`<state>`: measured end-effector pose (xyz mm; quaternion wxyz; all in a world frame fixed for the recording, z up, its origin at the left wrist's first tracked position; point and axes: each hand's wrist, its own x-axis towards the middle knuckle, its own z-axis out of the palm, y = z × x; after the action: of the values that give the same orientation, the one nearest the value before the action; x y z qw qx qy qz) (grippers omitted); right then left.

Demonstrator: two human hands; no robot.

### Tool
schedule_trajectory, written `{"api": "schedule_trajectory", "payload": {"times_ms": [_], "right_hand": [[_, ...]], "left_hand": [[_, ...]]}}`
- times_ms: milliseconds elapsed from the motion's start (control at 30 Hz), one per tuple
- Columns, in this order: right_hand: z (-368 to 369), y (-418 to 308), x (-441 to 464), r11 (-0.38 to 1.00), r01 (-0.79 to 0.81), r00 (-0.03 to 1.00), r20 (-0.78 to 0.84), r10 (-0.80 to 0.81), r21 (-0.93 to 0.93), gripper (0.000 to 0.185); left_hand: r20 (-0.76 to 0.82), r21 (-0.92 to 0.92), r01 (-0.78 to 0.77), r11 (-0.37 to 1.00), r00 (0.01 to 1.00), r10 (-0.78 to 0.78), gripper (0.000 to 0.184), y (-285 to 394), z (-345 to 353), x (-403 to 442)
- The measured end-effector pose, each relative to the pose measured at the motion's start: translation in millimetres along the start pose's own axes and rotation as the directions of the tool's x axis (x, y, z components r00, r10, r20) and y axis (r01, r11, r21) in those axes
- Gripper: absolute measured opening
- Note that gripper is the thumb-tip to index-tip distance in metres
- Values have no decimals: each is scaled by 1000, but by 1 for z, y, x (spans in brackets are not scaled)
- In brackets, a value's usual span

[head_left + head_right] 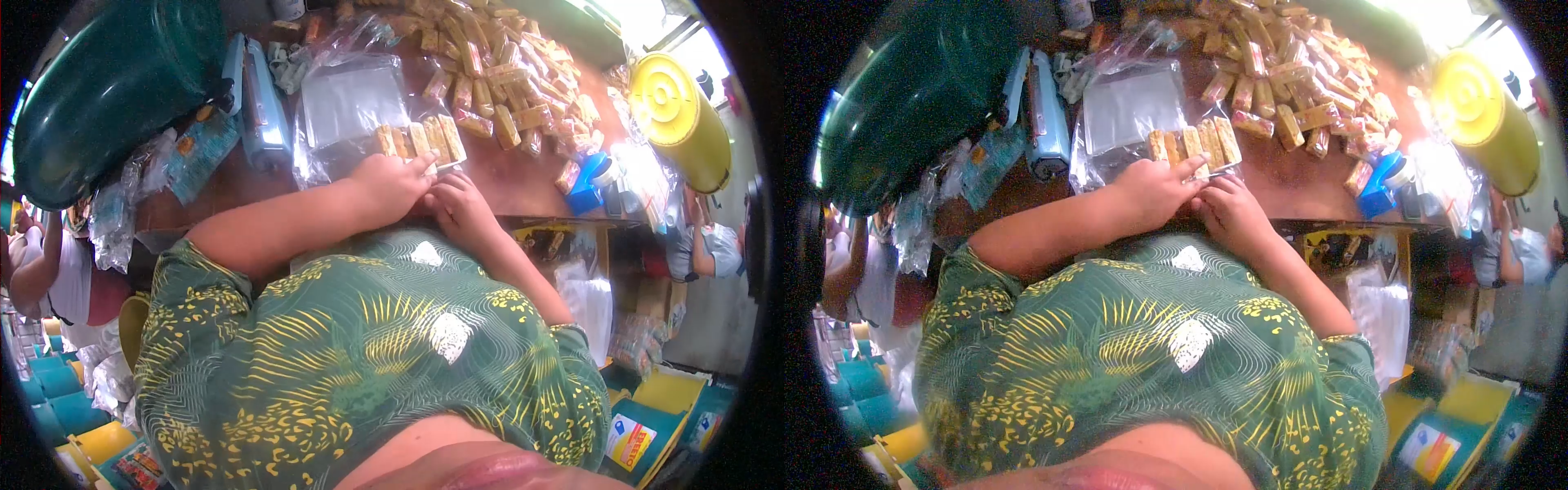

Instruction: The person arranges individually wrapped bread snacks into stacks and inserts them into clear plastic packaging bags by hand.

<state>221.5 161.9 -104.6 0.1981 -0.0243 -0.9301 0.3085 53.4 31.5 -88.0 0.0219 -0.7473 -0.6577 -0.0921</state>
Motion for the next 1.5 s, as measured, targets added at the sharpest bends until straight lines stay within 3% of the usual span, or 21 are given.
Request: {"api": "schedule_trajectory", "payload": {"times_ms": [33, 333, 367, 400, 433, 467, 633, 733, 800, 833, 900, 933, 1000, 1067, 1133, 1200, 1267, 1300, 1367, 1467, 1500], "right_hand": [[7, 9, 1, 998, 8, 999, -45, -11, -62, 14], [28, 34, 15, 978, -98, 993, -81, 84, -182, 26], [29, 34, 20, 977, -99, 993, -80, 85, -189, 26], [33, 36, 26, 975, -101, 993, -86, 85, -200, 26], [33, 35, 30, 978, -90, 993, -97, 72, -190, 26], [35, 37, 35, 979, -78, 993, -105, 59, -187, 26], [50, 36, 70, 987, 40, 979, -194, -71, -159, 26], [63, 40, 108, 974, 167, 930, -303, -207, -152, 27], [68, 48, 127, 957, 217, 929, -259, -263, -193, 27], [62, 48, 125, 940, 242, 957, -99, -272, -240, 28], [51, 49, 122, 897, 328, 936, 229, -267, -296, 29], [30, 21, 119, 997, -61, 876, 482, 32, 45, 30], [22, 8, 99, 949, 206, 958, 148, -246, 239, 27], [-19, -10, 87, 975, -54, 980, 198, 10, 216, 28], [-32, 41, 78, 955, -119, 988, -129, 86, -272, 28], [-51, 85, 54, 851, -314, 830, -557, 31, -421, 31], [-62, 114, 19, 676, -573, 790, -533, 305, -463, 33], [-63, 120, 6, 717, -556, 801, -502, 327, -421, 33], [-65, 123, -14, 792, -515, 826, -438, 356, -328, 34], [-59, 100, -34, 814, -502, 784, -552, 285, -293, 32], [-50, 116, -44, 816, -418, 811, -568, 139, -398, 28]], "left_hand": [[117, 28, 19, 999, 993, -22, 41, -1, -4, 8], [168, -25, -17, 1000, 986, 21, 48, 4, -4, 37], [44, -45, 13, 999, 999, -11, 42, 18, -1, 43], [35, -122, -174, 977, 983, 180, 36, 23, 4, 52], [231, -16, -262, 965, 938, 258, 43, 55, -52, 46], [-99, -88, -338, 937, 939, 330, 54, 69, -13, 41], [-35, -266, -265, 927, 963, 265, 69, 68, -39, 22], [-271, -175, -303, 937, 930, 250, 70, 48, -32, 17], [31, -390, 89, 916, 996, -83, 58, 21, -51, 14], [-181, -513, 48, 857, 970, -163, 48, 2, -48, 13], [-269, -563, 110, 819, 913, -307, 58, -65, 4, 0], [-188, -625, 184, 758, 907, -376, 60, -91, 25, -11], [-118, -612, 314, 726, 871, -477, 62, -122, 30, -25], [-162, -474, 426, 771, 818, -552, 62, -132, 30, -34], [-224, -301, 514, 803, 781, -583, 64, -128, 23, -32], [-352, -90, 528, 844, 776, -523, 65, -117, 1, -24], [-501, 154, 485, 861, 789, -354, 65, -83, -28, -3], [-613, 50, 335, 941, 754, -236, 58, -72, -31, 13], [-547, -178, 5, 984, 831, -103, 51, -63, -20, 42], [-400, -330, -93, 939, 915, -50, 46, -52, 21, 88], [-356, -331, -75, 941, 933, -51, 46, -53, 36, 102]]}}
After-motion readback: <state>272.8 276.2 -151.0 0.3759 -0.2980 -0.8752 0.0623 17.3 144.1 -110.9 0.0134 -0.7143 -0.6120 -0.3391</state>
